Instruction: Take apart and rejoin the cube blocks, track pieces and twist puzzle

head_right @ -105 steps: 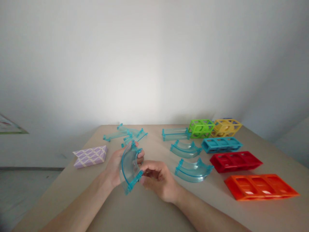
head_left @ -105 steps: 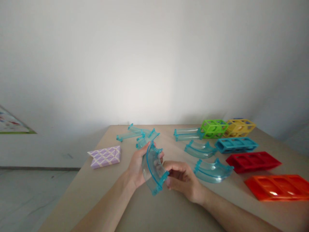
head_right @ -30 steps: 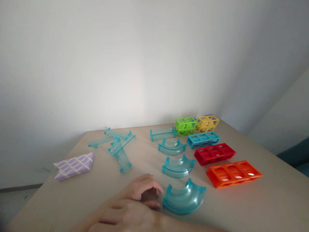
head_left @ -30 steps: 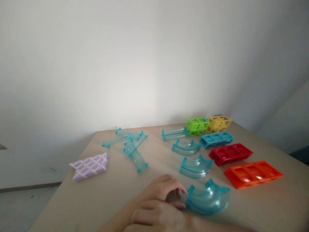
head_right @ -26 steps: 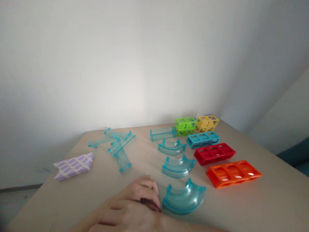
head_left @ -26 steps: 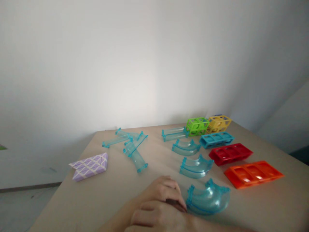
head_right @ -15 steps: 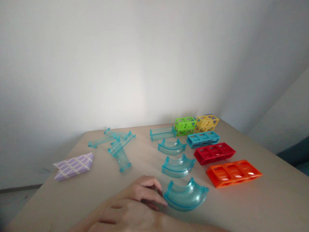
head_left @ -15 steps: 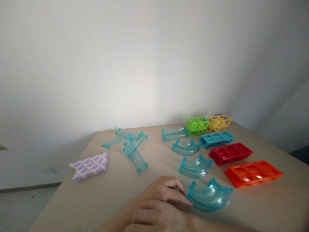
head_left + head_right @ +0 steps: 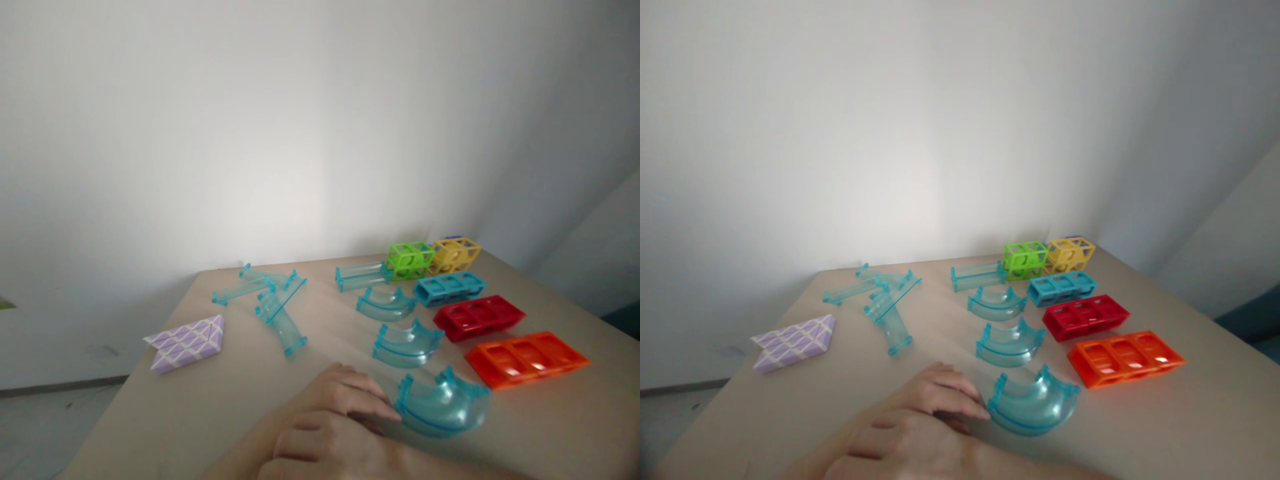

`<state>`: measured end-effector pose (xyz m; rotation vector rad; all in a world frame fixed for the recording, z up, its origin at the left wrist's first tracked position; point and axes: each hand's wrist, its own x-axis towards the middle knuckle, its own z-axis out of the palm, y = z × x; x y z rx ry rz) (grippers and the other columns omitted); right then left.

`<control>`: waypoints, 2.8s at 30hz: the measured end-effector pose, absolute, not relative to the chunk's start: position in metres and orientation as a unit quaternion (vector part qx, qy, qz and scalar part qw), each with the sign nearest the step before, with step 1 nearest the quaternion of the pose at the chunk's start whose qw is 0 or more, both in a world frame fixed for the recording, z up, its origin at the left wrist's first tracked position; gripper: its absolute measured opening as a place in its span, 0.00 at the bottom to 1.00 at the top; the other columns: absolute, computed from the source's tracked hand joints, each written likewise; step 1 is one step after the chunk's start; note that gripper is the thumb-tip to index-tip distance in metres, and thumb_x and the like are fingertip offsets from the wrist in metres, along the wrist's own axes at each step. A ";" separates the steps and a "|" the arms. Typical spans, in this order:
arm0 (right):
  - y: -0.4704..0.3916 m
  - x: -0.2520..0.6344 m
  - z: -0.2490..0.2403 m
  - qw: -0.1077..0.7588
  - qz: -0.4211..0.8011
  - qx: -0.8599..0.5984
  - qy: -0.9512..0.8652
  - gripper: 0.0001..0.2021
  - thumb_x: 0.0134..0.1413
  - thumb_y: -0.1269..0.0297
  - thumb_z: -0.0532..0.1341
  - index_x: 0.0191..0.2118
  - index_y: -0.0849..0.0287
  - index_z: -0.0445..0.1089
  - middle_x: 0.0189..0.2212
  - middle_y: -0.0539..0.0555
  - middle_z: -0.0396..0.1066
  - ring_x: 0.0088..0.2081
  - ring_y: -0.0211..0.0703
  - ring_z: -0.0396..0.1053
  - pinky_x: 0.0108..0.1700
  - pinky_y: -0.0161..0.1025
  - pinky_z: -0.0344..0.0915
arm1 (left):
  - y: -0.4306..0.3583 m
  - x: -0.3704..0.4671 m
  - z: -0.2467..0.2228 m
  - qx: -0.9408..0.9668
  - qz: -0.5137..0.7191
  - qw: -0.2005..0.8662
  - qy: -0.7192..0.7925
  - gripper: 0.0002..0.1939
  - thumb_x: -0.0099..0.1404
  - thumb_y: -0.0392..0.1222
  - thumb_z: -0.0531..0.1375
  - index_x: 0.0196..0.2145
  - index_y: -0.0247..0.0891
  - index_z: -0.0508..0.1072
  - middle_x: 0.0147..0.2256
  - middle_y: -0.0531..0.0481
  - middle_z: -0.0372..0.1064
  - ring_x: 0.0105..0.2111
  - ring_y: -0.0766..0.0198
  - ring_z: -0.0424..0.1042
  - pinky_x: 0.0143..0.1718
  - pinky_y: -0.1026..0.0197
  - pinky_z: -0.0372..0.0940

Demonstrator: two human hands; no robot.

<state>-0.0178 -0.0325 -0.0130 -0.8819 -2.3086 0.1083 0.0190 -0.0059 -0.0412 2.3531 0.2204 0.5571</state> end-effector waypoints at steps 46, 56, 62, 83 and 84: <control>-0.046 0.109 -0.003 0.182 0.106 -0.435 -0.876 0.18 0.55 0.71 0.56 0.52 0.61 0.65 0.54 0.62 0.63 0.60 0.58 0.53 0.63 0.56 0.57 | 0.067 -0.055 -0.037 0.599 0.371 0.091 0.704 0.19 0.57 0.48 0.62 0.43 0.33 0.77 0.41 0.40 0.71 0.42 0.54 0.72 0.49 0.55 0.64; -0.046 0.109 -0.001 0.179 0.110 -0.448 -0.869 0.16 0.54 0.72 0.56 0.49 0.59 0.66 0.51 0.60 0.63 0.57 0.57 0.55 0.59 0.55 0.61 | 0.068 -0.054 -0.039 0.587 0.407 0.100 0.693 0.20 0.54 0.45 0.65 0.43 0.34 0.76 0.42 0.42 0.68 0.45 0.56 0.69 0.52 0.56 0.63; -0.046 0.110 -0.003 0.181 0.113 -0.445 -0.870 0.18 0.54 0.72 0.56 0.51 0.59 0.66 0.52 0.60 0.62 0.57 0.58 0.54 0.60 0.55 0.59 | 0.072 -0.058 -0.040 0.567 0.455 0.115 0.677 0.10 0.59 0.43 0.61 0.33 0.35 0.78 0.38 0.41 0.69 0.43 0.55 0.69 0.51 0.56 0.62; -0.046 0.111 -0.015 0.211 0.110 -0.431 -0.870 0.30 0.52 0.74 0.56 0.63 0.63 0.54 0.60 0.65 0.59 0.62 0.59 0.54 0.63 0.59 0.57 | 0.047 -0.051 -0.018 0.581 0.620 0.304 0.430 0.17 0.57 0.47 0.58 0.16 0.37 0.67 0.27 0.49 0.62 0.29 0.62 0.63 0.31 0.60 0.57; -0.046 0.112 -0.017 0.229 0.112 -0.432 -0.865 0.33 0.52 0.74 0.56 0.64 0.64 0.50 0.60 0.66 0.58 0.62 0.59 0.54 0.63 0.58 0.57 | 0.044 -0.050 -0.016 0.595 0.620 0.306 0.410 0.17 0.58 0.47 0.59 0.16 0.37 0.67 0.27 0.49 0.62 0.29 0.62 0.62 0.31 0.60 0.57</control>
